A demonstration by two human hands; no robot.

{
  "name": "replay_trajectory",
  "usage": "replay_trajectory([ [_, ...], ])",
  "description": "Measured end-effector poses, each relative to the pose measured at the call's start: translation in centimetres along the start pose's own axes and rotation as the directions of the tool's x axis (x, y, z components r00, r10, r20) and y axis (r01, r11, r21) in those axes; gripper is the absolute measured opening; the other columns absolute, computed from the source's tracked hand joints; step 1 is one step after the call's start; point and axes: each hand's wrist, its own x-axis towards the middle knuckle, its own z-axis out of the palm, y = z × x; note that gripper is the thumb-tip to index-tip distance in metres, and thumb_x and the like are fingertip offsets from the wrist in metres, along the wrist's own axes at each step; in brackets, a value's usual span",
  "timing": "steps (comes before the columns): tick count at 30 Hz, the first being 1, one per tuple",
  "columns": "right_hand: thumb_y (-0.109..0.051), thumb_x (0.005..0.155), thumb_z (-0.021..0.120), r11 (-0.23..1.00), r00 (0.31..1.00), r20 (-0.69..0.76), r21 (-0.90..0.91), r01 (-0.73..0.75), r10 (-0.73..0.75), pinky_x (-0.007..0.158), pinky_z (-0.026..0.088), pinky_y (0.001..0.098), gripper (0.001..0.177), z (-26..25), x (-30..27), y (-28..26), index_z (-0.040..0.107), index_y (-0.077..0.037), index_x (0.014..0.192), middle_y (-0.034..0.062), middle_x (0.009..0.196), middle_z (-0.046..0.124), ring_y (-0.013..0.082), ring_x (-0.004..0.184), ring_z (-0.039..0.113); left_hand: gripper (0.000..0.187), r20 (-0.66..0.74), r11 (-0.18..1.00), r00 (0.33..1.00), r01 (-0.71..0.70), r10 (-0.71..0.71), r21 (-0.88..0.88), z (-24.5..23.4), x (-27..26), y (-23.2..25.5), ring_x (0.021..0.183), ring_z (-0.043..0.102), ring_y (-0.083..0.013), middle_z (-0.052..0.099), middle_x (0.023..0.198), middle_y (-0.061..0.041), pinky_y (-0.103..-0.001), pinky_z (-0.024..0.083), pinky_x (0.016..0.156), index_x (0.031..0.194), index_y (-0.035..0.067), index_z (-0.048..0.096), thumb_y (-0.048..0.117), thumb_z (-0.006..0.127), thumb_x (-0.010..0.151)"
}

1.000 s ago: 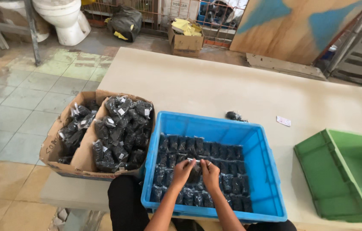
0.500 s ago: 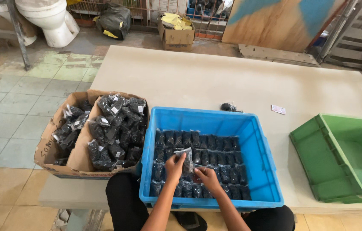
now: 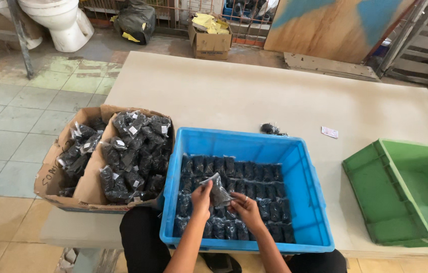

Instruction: The person picks up small bagged items from a blue crate, holds them to the center of the frame, and then places them into a cardboard box.

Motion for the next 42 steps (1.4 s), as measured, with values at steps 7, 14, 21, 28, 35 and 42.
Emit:
replay_trajectory([
  [7,-0.011,0.077,0.058,0.976,0.962,-0.211,0.173,-0.136,0.171,0.060,0.053,0.0325,0.053,3.0,0.4,-2.2,0.039,-0.004,0.127,0.0149,0.082,0.062,0.0217,0.069,0.062,0.028,0.042,0.994,0.994,-0.103,0.102,0.036,0.8,-0.9,1.7,0.080,0.058,-0.0176,0.064,0.085,-0.010,-0.030,0.046,0.067,0.089,0.002,0.061,0.024,0.066,0.073],
  [14,-0.010,0.076,0.065,0.973,0.963,-0.153,0.094,-0.209,0.222,0.050,0.050,0.0284,0.016,4.9,0.6,-0.6,0.060,0.004,0.073,0.0130,0.064,0.064,0.0183,0.056,0.061,0.030,0.071,0.990,0.988,-0.139,0.137,0.022,1.3,-1.3,1.5,0.082,0.059,-0.0206,0.063,0.088,-0.011,-0.033,0.046,0.070,0.093,0.004,0.058,0.026,0.064,0.073],
  [21,-0.022,0.085,0.050,0.966,0.967,0.010,-0.025,-0.256,0.256,0.058,0.056,0.0311,0.028,3.6,1.0,2.2,0.066,0.002,0.086,0.0125,0.070,0.068,0.0189,0.063,0.066,0.027,0.032,0.992,0.995,-0.091,0.095,-0.087,-0.1,1.5,-0.1,0.081,0.057,-0.0201,0.060,0.086,-0.011,-0.032,0.048,0.061,0.093,0.004,0.056,0.022,0.065,0.075],
  [28,-0.025,0.086,0.046,0.974,0.970,0.091,0.004,-0.227,0.226,0.064,0.050,0.0278,0.032,3.9,0.7,1.2,0.068,-0.001,0.084,0.0098,0.080,0.070,0.0150,0.068,0.064,0.039,-0.007,0.968,0.995,0.091,-0.095,-0.232,-0.7,2.4,0.1,0.076,0.059,-0.0295,0.060,0.087,-0.015,-0.038,0.048,0.058,0.096,0.001,0.053,0.029,0.064,0.073],
  [35,-0.022,0.083,0.055,0.997,0.997,-0.010,-0.002,-0.078,0.078,0.059,0.040,0.0214,0.020,2.7,1.7,2.7,0.063,-0.004,0.087,0.0000,0.074,0.058,0.0074,0.066,0.051,0.037,0.047,0.987,0.998,0.039,-0.033,-0.153,-0.8,1.3,1.0,0.090,0.059,-0.0267,0.062,0.096,-0.013,-0.041,0.052,0.065,0.096,0.003,0.056,0.026,0.066,0.069],
  [42,-0.014,0.087,0.051,0.992,0.997,-0.022,-0.108,0.065,-0.068,0.053,0.035,0.0227,0.022,1.6,1.6,3.1,0.058,-0.005,0.068,-0.0020,0.063,0.050,0.0065,0.059,0.043,0.042,0.025,0.986,0.995,0.098,-0.095,-0.137,-0.6,0.8,1.6,0.084,0.060,-0.0268,0.061,0.094,-0.013,-0.041,0.051,0.061,0.099,0.003,0.055,0.031,0.066,0.069],
])
